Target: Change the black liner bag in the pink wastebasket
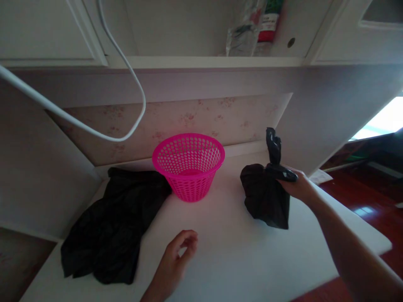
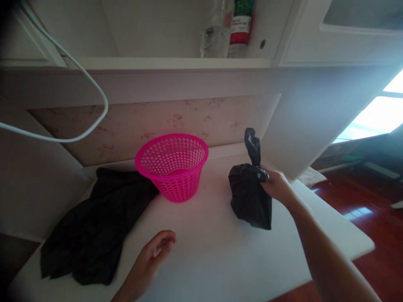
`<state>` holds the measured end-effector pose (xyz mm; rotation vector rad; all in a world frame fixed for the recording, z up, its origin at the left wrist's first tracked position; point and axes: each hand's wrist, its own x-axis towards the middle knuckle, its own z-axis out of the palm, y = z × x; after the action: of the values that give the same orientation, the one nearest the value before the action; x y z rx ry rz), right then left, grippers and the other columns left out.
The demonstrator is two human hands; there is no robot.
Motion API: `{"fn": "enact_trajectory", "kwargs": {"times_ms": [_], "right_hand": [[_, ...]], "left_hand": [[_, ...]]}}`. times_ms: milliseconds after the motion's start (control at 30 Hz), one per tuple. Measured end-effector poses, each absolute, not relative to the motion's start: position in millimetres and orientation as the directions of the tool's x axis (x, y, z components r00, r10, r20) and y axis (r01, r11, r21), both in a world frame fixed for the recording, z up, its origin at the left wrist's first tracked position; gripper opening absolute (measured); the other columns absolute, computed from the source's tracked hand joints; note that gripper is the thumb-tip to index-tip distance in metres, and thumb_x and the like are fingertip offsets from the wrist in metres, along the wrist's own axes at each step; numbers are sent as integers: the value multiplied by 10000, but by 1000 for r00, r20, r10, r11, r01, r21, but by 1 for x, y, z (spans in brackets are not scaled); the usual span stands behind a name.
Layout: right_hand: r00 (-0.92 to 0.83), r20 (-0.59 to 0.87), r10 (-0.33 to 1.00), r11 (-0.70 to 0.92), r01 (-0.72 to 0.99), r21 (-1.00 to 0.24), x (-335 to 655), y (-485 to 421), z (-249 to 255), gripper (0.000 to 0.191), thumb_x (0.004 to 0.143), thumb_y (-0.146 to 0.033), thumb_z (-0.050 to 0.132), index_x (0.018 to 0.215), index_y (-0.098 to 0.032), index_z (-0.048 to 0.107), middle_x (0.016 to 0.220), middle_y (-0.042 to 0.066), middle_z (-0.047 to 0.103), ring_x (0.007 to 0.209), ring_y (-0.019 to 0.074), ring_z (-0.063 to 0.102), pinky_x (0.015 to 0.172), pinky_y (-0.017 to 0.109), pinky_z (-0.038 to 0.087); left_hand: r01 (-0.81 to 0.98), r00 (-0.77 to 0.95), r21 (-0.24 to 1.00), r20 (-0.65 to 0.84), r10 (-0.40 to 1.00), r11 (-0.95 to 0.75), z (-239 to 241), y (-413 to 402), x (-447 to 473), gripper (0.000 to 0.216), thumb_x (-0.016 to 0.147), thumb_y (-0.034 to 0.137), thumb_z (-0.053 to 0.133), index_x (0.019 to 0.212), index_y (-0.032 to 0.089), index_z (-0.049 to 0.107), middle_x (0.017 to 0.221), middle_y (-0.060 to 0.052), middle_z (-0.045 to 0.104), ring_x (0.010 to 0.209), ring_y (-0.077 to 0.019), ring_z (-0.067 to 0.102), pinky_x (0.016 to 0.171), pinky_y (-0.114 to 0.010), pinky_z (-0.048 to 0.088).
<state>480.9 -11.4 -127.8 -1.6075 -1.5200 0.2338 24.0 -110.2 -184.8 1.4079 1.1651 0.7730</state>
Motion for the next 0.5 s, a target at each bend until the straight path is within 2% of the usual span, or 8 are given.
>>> {"fn": "enact_trajectory", "kwargs": {"times_ms": [133, 300, 400, 500], "right_hand": [[223, 386, 895, 128, 702, -701, 486, 28, -137, 255, 804, -387, 728, 929, -177, 799, 927, 79, 806, 890, 268, 750, 828, 372, 592], [323, 364, 874, 38, 701, -712, 471, 50, -154, 439, 821, -536, 713, 1015, -149, 784, 890, 103, 797, 865, 294, 748, 852, 445, 582], [373, 381, 846, 11, 702, -712, 467, 46, -161, 648, 742, -613, 777, 1200, -157, 731, 1056, 134, 788, 1051, 338, 725, 1012, 510, 522], [460, 388, 799, -22, 667, -745, 465, 31, -166, 959, 617, -626, 863, 1401, -144, 595, 1163, 158, 755, 1185, 376, 674, 1122, 560, 447]], "left_hand": [[228, 277, 966, -181, 944, 119, -191, -113, 22, 503, 914, 673, 599, 1067, 209, 715, 1034, -91, 750, 1032, -258, 701, 943, -346, 524], [221, 207, 963, -198, 958, 151, -203, -114, 12, 534, 874, 703, 633, 1053, 211, 734, 1008, -92, 761, 1011, -265, 716, 928, -341, 543], [179, 128, 973, -170, 977, 146, -216, -116, -3, 532, 842, 709, 665, 1007, 212, 754, 916, -79, 765, 916, -256, 725, 874, -332, 570], [160, -3, 981, -108, 994, 107, -228, -120, -27, 507, 850, 701, 650, 945, 215, 758, 788, -56, 742, 813, -250, 723, 808, -333, 593]]}}
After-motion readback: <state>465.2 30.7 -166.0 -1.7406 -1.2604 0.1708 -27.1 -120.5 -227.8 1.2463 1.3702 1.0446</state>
